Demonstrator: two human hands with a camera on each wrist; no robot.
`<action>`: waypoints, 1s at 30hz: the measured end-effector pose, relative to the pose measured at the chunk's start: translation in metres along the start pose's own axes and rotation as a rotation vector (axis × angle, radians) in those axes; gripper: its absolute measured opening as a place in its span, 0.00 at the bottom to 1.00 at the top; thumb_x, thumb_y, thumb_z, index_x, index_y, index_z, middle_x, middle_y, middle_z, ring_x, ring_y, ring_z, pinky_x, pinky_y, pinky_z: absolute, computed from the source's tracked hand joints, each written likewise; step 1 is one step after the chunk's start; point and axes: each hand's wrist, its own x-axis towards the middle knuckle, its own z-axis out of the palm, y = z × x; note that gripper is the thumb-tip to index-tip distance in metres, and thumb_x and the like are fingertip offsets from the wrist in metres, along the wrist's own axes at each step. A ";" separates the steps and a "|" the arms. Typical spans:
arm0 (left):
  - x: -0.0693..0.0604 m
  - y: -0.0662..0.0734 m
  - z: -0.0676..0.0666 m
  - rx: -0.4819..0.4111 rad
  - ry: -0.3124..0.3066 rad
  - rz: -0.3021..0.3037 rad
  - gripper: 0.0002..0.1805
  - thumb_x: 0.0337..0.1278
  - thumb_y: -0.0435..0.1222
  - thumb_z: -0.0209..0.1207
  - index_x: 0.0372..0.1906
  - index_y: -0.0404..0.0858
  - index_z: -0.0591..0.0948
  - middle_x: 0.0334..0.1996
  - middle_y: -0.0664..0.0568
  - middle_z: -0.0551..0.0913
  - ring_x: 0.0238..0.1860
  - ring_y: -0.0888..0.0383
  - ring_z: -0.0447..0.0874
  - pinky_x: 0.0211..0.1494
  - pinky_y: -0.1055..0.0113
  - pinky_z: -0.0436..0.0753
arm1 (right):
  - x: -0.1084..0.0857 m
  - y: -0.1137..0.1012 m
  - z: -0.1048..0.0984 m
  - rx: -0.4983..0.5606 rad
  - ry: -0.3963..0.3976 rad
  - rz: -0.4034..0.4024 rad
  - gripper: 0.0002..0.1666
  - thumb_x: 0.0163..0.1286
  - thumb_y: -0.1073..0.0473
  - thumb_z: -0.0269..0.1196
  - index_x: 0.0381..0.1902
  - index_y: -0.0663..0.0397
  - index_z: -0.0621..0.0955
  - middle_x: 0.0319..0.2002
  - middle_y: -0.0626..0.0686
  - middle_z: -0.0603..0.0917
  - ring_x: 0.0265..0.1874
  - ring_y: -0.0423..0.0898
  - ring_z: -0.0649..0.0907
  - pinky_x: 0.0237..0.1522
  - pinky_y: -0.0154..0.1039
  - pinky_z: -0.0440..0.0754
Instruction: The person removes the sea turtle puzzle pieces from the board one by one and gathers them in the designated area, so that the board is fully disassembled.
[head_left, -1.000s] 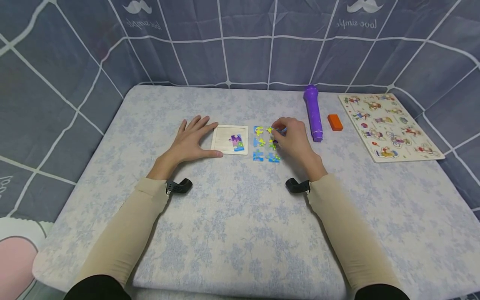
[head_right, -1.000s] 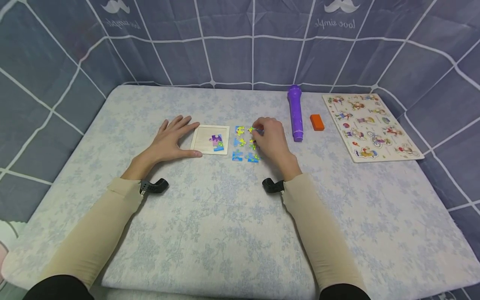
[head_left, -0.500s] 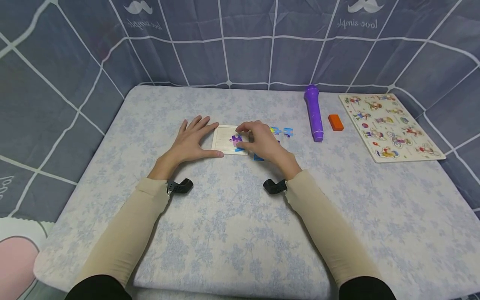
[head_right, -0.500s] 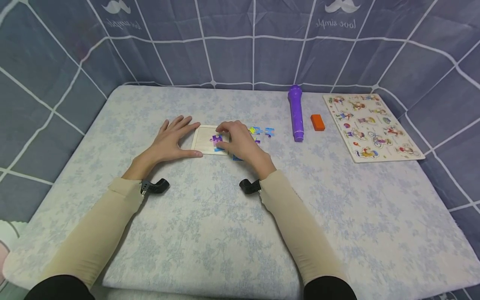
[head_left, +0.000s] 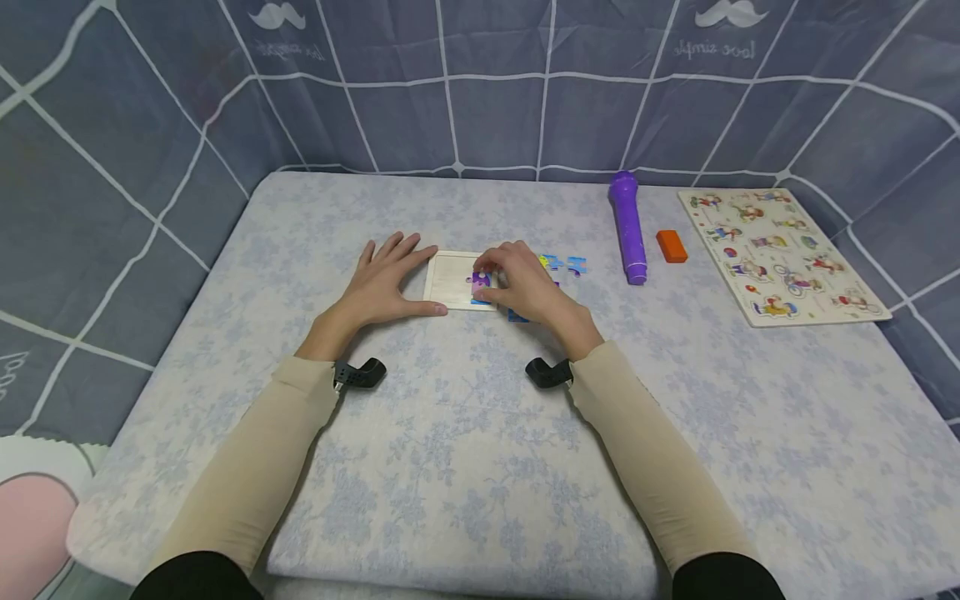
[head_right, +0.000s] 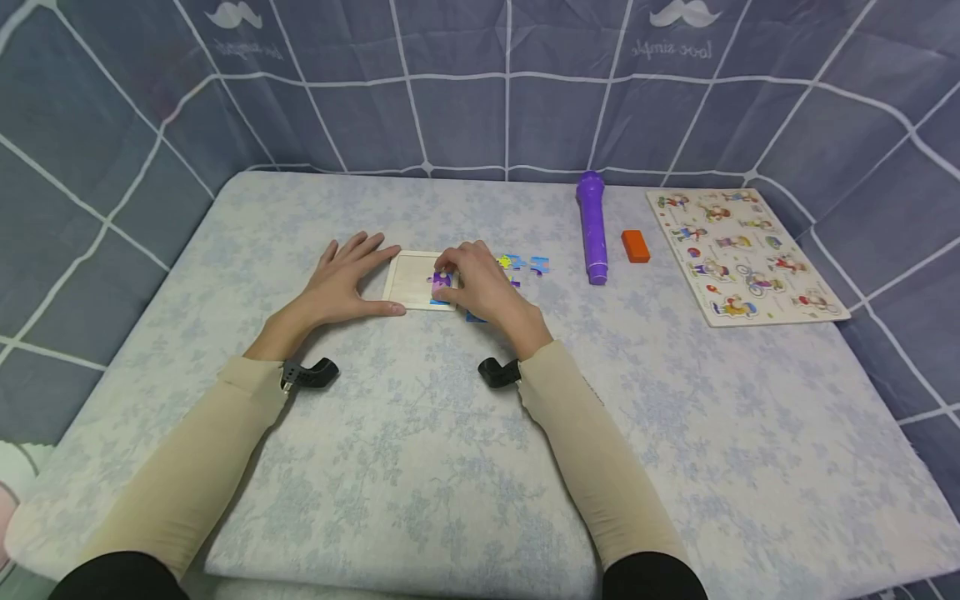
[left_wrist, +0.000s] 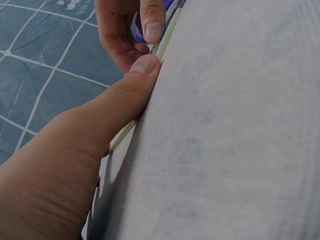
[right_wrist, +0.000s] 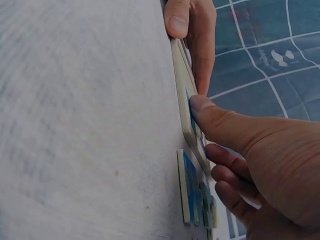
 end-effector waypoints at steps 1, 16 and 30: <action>0.000 0.000 0.000 0.000 -0.001 -0.002 0.60 0.49 0.68 0.71 0.85 0.53 0.60 0.87 0.46 0.49 0.87 0.43 0.36 0.86 0.37 0.32 | 0.000 0.000 0.000 0.001 -0.003 0.004 0.24 0.68 0.52 0.76 0.57 0.58 0.85 0.52 0.57 0.86 0.53 0.54 0.77 0.62 0.50 0.75; 0.001 -0.002 0.001 -0.002 0.001 0.000 0.60 0.50 0.68 0.71 0.85 0.53 0.60 0.87 0.46 0.49 0.87 0.43 0.37 0.85 0.37 0.31 | 0.000 -0.002 0.000 0.065 0.004 0.047 0.25 0.67 0.53 0.77 0.58 0.58 0.85 0.52 0.57 0.85 0.50 0.53 0.78 0.61 0.49 0.75; 0.000 -0.001 0.001 -0.005 0.006 0.004 0.60 0.49 0.67 0.72 0.85 0.53 0.60 0.87 0.46 0.49 0.87 0.44 0.36 0.86 0.37 0.31 | -0.003 -0.004 0.002 0.114 0.051 0.027 0.22 0.69 0.58 0.75 0.58 0.58 0.84 0.50 0.57 0.83 0.44 0.51 0.83 0.48 0.45 0.83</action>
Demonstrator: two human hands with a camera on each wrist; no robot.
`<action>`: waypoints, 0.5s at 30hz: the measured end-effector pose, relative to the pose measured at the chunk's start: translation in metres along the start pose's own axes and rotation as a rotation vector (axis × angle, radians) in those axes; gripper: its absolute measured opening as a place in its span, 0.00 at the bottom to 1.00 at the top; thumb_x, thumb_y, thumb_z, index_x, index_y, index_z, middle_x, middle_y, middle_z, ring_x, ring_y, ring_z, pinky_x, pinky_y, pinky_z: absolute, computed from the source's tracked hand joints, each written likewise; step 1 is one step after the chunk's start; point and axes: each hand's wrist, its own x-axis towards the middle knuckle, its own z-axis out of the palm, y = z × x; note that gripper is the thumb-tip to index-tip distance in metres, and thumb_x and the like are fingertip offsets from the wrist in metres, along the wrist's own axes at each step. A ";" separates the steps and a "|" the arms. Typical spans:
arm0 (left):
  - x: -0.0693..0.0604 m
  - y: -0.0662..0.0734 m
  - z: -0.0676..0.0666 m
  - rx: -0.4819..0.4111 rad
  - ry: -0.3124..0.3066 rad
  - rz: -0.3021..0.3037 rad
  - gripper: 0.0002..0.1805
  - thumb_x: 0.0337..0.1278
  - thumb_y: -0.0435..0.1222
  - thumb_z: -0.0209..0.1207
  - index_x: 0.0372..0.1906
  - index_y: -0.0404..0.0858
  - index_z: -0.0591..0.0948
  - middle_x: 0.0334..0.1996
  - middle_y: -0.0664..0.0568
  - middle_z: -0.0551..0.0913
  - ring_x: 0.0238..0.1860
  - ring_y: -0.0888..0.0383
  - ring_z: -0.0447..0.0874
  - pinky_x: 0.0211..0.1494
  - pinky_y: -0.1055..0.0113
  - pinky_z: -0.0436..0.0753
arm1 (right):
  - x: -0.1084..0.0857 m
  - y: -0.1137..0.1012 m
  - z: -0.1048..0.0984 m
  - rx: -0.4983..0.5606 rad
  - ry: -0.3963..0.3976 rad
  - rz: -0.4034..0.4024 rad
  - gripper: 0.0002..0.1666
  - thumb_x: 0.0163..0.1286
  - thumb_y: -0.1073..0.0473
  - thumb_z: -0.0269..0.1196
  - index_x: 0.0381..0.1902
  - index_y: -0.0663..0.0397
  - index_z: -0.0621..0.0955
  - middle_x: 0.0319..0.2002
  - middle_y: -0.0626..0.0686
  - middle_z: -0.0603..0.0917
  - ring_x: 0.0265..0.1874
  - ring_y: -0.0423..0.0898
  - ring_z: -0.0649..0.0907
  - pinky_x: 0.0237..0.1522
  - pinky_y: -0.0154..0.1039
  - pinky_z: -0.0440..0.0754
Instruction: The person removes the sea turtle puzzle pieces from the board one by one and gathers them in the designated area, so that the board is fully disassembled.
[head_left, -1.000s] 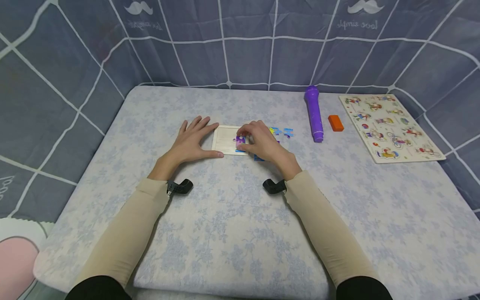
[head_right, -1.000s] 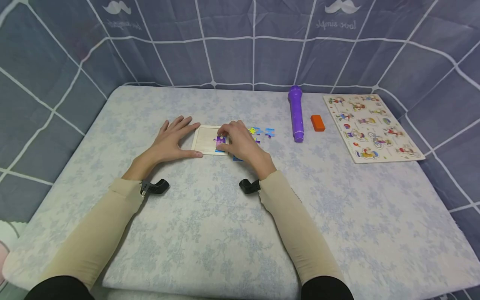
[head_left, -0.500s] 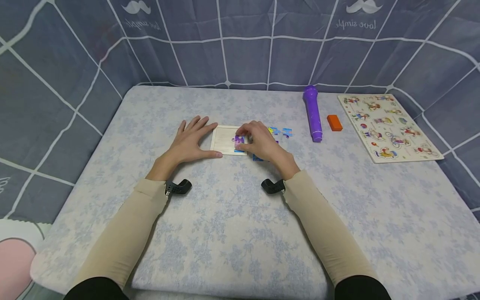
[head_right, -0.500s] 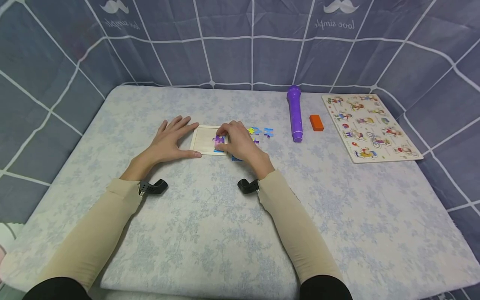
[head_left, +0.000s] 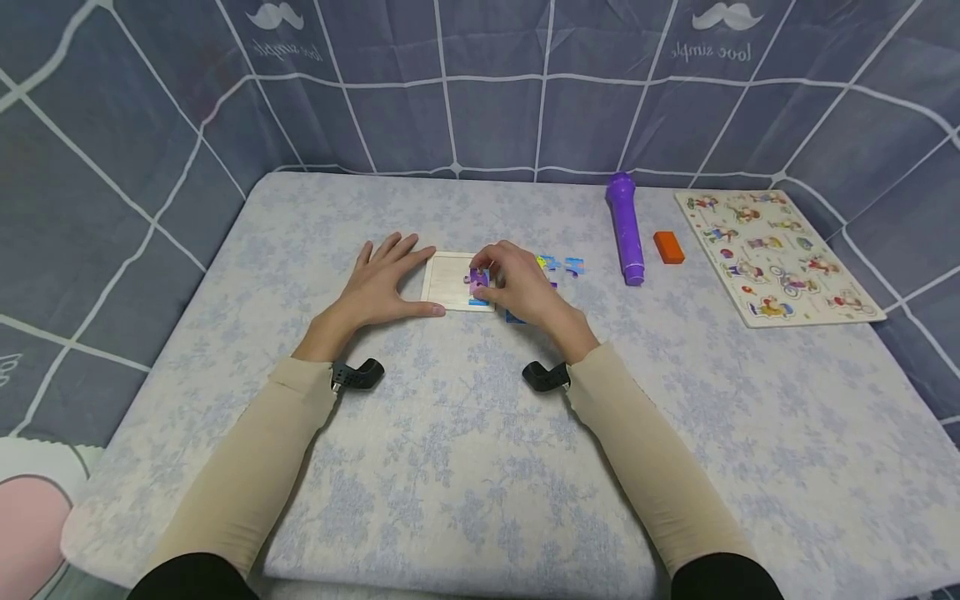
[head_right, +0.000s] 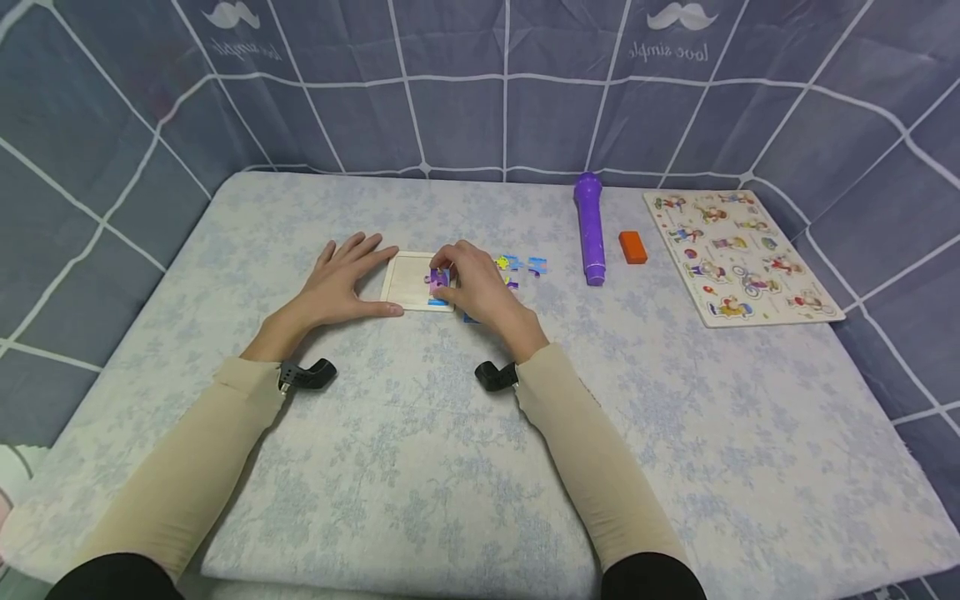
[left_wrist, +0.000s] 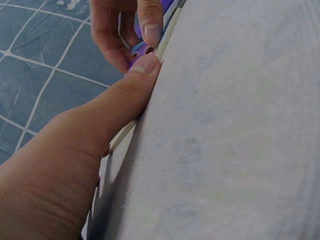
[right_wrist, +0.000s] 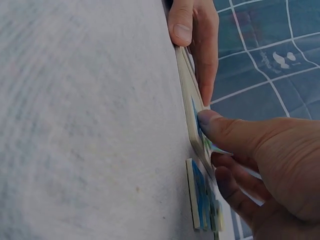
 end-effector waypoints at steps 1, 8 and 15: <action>0.000 0.000 0.000 -0.001 0.000 0.000 0.60 0.49 0.67 0.72 0.85 0.53 0.60 0.87 0.46 0.49 0.88 0.44 0.36 0.86 0.37 0.31 | 0.000 0.000 0.000 0.001 0.002 0.000 0.22 0.69 0.59 0.75 0.58 0.58 0.85 0.50 0.57 0.83 0.43 0.51 0.83 0.47 0.44 0.84; 0.001 -0.002 0.001 0.006 -0.008 0.000 0.60 0.50 0.68 0.71 0.85 0.54 0.59 0.87 0.47 0.49 0.87 0.44 0.36 0.85 0.37 0.31 | -0.002 -0.001 0.002 0.016 0.017 0.002 0.21 0.69 0.63 0.74 0.58 0.60 0.86 0.47 0.58 0.83 0.40 0.52 0.86 0.46 0.43 0.86; 0.001 -0.002 0.000 0.001 -0.007 -0.002 0.60 0.50 0.68 0.71 0.85 0.53 0.59 0.87 0.46 0.49 0.87 0.44 0.36 0.86 0.37 0.31 | -0.003 -0.001 -0.001 0.037 0.054 0.001 0.20 0.69 0.65 0.73 0.58 0.60 0.86 0.48 0.57 0.85 0.44 0.51 0.86 0.51 0.42 0.88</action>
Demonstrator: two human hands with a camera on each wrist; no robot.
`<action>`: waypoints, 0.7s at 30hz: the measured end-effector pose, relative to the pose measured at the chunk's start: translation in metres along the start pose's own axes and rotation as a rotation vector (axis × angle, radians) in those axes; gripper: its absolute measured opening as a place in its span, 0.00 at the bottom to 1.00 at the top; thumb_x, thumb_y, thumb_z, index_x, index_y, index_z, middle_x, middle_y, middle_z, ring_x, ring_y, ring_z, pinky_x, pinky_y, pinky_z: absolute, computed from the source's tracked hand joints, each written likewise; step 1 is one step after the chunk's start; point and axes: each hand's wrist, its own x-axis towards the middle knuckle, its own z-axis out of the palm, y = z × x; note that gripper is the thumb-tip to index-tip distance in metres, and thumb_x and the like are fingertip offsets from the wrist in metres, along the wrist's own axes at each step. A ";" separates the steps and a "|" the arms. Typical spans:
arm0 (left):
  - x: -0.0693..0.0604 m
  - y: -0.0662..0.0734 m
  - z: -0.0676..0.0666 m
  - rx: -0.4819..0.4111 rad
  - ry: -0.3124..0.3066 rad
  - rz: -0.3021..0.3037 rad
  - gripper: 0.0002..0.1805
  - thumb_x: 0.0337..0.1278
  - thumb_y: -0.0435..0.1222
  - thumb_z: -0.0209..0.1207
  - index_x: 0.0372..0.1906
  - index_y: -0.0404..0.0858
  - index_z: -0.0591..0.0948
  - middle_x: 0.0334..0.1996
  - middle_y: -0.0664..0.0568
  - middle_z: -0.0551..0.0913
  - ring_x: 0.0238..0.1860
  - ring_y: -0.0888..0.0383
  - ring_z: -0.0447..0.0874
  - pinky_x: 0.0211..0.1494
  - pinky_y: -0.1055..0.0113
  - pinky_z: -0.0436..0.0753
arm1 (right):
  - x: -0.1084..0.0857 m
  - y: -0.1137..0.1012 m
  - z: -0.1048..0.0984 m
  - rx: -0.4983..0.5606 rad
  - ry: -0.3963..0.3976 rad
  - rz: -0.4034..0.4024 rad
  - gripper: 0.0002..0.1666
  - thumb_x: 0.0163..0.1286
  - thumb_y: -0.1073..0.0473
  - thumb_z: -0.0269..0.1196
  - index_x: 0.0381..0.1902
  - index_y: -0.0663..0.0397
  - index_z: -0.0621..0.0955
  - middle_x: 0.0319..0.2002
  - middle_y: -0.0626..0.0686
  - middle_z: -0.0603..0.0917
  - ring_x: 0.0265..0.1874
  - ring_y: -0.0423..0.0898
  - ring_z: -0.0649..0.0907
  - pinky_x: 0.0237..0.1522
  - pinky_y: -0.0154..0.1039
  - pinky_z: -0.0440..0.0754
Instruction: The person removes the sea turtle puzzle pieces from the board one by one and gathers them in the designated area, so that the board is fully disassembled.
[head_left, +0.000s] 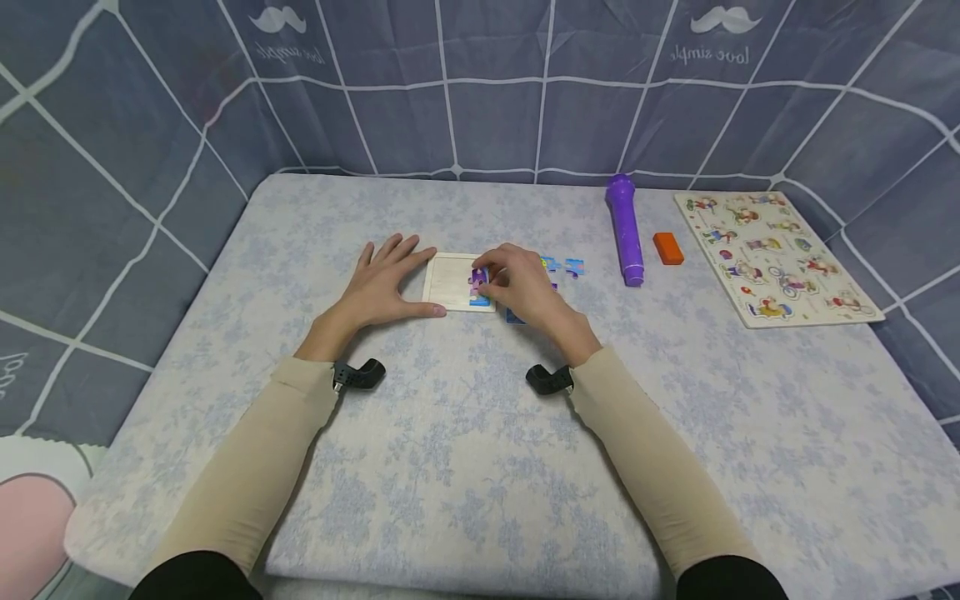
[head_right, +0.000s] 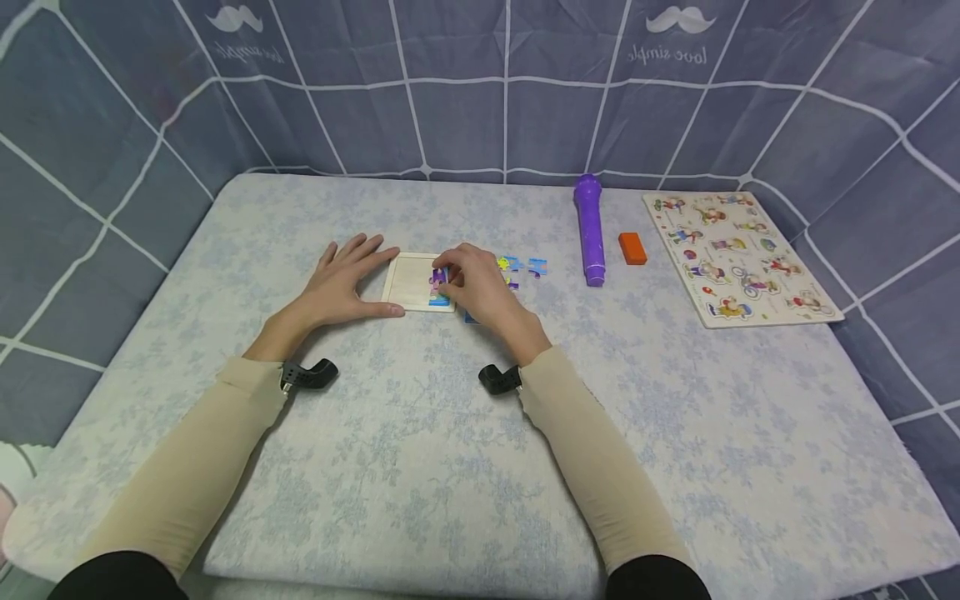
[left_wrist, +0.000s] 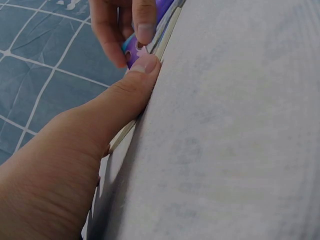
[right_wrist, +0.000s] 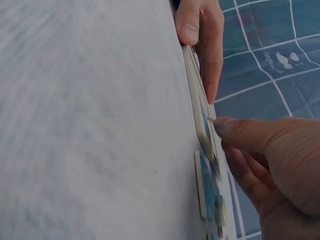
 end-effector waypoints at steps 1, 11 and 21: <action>0.000 0.001 0.000 0.001 0.002 0.000 0.60 0.50 0.68 0.71 0.85 0.53 0.59 0.87 0.47 0.49 0.87 0.44 0.36 0.86 0.38 0.31 | -0.001 0.001 -0.002 0.013 0.010 0.003 0.20 0.70 0.65 0.73 0.58 0.60 0.86 0.49 0.57 0.86 0.45 0.51 0.86 0.52 0.41 0.88; 0.001 0.001 0.002 0.009 -0.001 0.000 0.60 0.50 0.67 0.71 0.85 0.53 0.59 0.87 0.46 0.49 0.87 0.44 0.36 0.86 0.38 0.31 | -0.029 0.018 -0.034 0.090 0.121 0.057 0.17 0.70 0.63 0.73 0.55 0.59 0.88 0.47 0.56 0.87 0.45 0.50 0.86 0.54 0.42 0.89; 0.001 0.000 0.003 0.011 0.002 0.003 0.60 0.50 0.67 0.72 0.85 0.52 0.59 0.87 0.46 0.49 0.87 0.43 0.37 0.86 0.37 0.32 | -0.074 0.044 -0.063 0.090 0.190 0.151 0.19 0.68 0.68 0.73 0.56 0.65 0.87 0.50 0.63 0.86 0.46 0.56 0.87 0.56 0.51 0.89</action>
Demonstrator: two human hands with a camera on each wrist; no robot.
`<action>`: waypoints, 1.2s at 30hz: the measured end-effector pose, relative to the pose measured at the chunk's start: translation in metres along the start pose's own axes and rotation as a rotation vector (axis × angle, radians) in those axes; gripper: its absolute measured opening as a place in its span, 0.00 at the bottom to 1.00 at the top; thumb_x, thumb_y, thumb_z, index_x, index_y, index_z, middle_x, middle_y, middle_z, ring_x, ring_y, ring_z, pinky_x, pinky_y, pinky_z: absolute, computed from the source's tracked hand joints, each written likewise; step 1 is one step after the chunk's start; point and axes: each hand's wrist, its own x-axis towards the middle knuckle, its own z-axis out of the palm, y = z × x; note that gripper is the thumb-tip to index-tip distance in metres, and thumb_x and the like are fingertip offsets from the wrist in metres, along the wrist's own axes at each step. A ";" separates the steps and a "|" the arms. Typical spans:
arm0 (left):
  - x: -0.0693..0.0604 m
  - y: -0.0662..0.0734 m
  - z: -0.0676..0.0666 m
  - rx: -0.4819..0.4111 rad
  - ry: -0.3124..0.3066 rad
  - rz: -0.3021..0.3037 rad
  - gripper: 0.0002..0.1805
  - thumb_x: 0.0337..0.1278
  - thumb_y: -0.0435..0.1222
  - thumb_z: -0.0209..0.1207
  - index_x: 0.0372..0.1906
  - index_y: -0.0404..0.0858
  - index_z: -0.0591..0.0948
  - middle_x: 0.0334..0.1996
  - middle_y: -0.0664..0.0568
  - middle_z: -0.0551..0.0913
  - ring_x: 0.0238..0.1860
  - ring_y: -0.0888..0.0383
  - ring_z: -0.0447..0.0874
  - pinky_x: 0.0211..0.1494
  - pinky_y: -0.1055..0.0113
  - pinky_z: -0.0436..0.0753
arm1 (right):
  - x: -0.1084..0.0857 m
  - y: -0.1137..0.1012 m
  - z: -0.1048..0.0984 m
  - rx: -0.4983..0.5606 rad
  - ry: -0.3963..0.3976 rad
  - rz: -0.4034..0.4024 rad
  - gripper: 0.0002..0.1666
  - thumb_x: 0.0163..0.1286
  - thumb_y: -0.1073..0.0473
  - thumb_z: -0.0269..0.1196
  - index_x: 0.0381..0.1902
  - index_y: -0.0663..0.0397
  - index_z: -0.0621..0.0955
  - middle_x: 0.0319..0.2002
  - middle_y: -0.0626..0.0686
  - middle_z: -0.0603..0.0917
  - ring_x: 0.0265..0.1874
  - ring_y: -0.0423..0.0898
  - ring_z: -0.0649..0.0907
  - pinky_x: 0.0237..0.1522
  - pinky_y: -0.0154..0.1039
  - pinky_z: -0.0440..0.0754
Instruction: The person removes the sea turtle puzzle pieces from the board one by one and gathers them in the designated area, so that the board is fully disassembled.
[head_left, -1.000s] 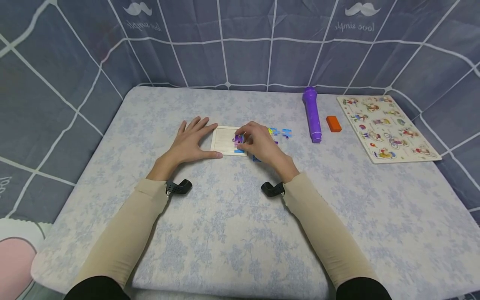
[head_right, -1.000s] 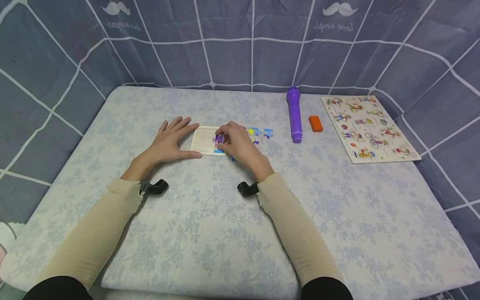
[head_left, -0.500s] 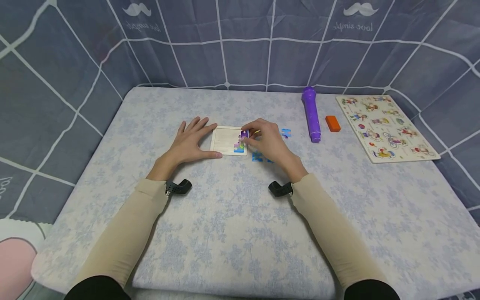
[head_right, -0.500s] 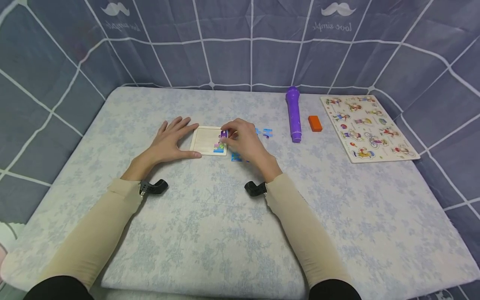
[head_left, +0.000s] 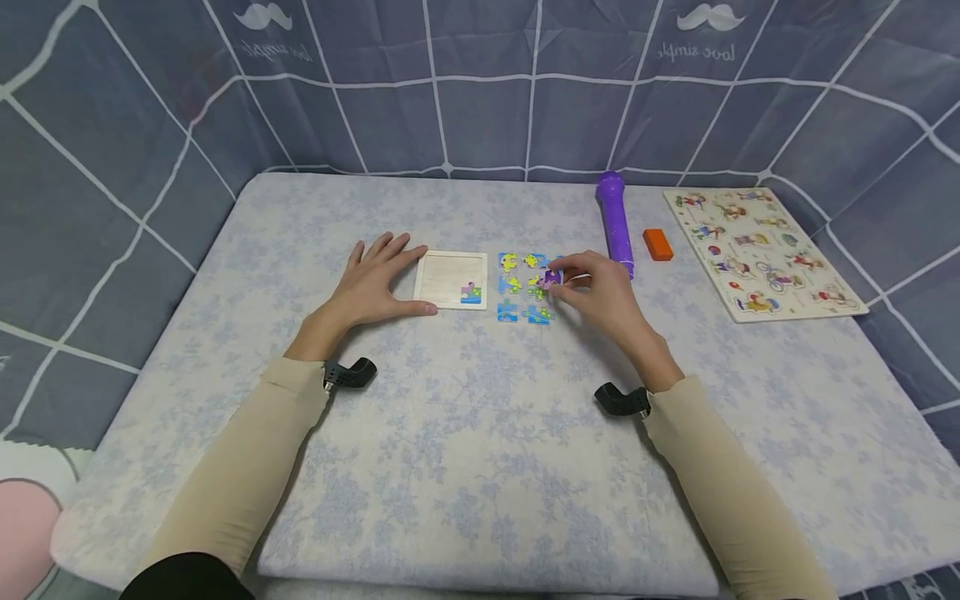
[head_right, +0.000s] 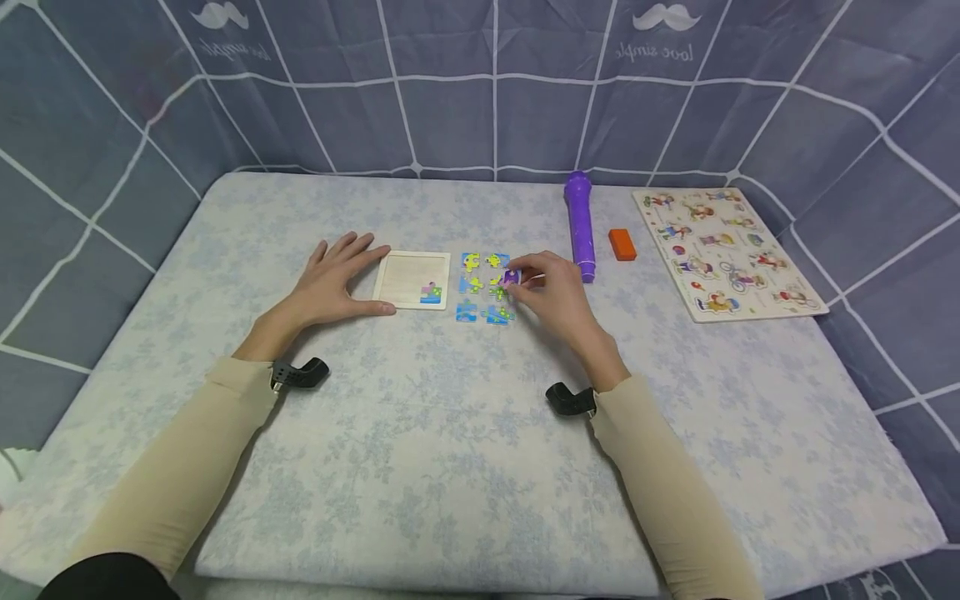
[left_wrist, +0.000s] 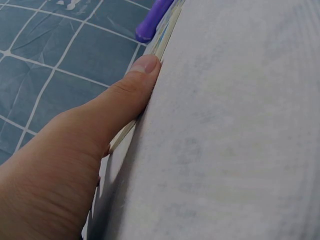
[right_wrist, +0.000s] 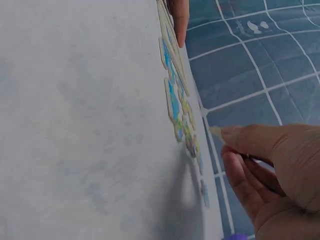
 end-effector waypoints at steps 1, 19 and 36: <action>0.000 0.000 0.000 -0.002 -0.001 0.001 0.60 0.50 0.67 0.72 0.85 0.52 0.59 0.87 0.46 0.49 0.87 0.43 0.37 0.86 0.37 0.32 | -0.002 0.002 -0.001 -0.005 0.009 0.012 0.19 0.68 0.68 0.73 0.56 0.65 0.87 0.50 0.64 0.86 0.46 0.57 0.87 0.56 0.51 0.89; -0.001 0.002 -0.003 -0.006 -0.002 -0.001 0.59 0.50 0.66 0.72 0.85 0.51 0.60 0.87 0.45 0.49 0.87 0.42 0.37 0.86 0.37 0.32 | -0.010 0.020 -0.004 -0.212 -0.022 -0.002 0.18 0.70 0.69 0.71 0.56 0.70 0.85 0.52 0.68 0.84 0.46 0.63 0.88 0.53 0.56 0.88; -0.001 0.000 -0.001 -0.006 0.017 0.009 0.60 0.49 0.65 0.73 0.85 0.51 0.61 0.86 0.45 0.50 0.87 0.42 0.38 0.85 0.37 0.32 | -0.009 0.021 -0.001 -0.272 -0.030 -0.021 0.15 0.72 0.66 0.70 0.55 0.66 0.87 0.57 0.67 0.84 0.55 0.63 0.82 0.56 0.57 0.85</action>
